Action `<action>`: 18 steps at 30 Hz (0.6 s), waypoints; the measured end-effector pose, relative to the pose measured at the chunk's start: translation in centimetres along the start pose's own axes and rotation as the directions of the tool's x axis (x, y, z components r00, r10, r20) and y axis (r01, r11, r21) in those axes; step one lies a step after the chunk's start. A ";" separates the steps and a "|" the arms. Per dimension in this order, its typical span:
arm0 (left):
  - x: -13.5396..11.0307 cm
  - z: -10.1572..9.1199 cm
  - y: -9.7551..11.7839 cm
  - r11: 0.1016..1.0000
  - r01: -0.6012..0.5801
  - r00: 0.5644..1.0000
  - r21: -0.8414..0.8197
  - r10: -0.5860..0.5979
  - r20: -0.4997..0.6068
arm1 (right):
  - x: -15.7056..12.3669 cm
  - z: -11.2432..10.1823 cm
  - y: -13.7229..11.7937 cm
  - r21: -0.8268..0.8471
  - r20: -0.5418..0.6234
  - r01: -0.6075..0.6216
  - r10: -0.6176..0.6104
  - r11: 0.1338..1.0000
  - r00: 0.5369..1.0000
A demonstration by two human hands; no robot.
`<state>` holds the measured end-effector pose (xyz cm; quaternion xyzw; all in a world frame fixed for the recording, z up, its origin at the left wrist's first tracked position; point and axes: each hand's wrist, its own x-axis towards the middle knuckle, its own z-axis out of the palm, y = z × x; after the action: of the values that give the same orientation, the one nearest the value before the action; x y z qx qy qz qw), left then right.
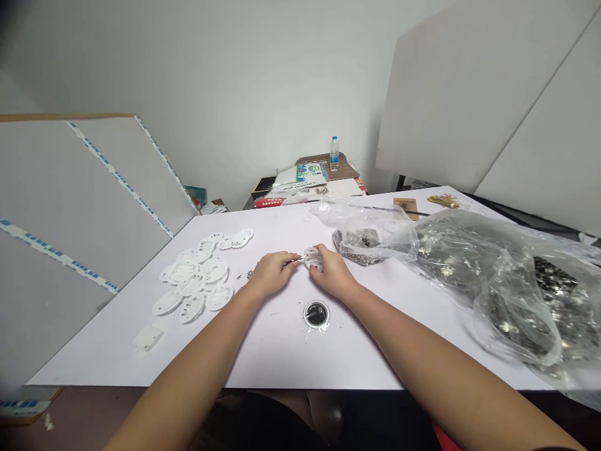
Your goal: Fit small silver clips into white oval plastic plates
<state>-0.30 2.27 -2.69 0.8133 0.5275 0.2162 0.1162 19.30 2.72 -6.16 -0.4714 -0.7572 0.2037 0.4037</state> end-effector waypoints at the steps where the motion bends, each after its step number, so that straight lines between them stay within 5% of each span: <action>1: -0.1 -0.1 0.2 1.000 0.016 1.000 0.027 -0.016 0.002 | 0.0 0.0 0.0 -0.001 0.000 0.007 -0.007 1.000 1.000; 18: -0.3 0.3 0.5 0.974 0.082 0.996 0.211 -0.088 0.017 | -0.1 0.1 -0.6 0.008 0.041 -0.041 0.041 0.999 0.998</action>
<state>0.13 1.81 -2.78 0.8005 0.5802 0.1435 0.0455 18.94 2.34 -5.83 -0.4808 -0.7545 0.2249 0.3861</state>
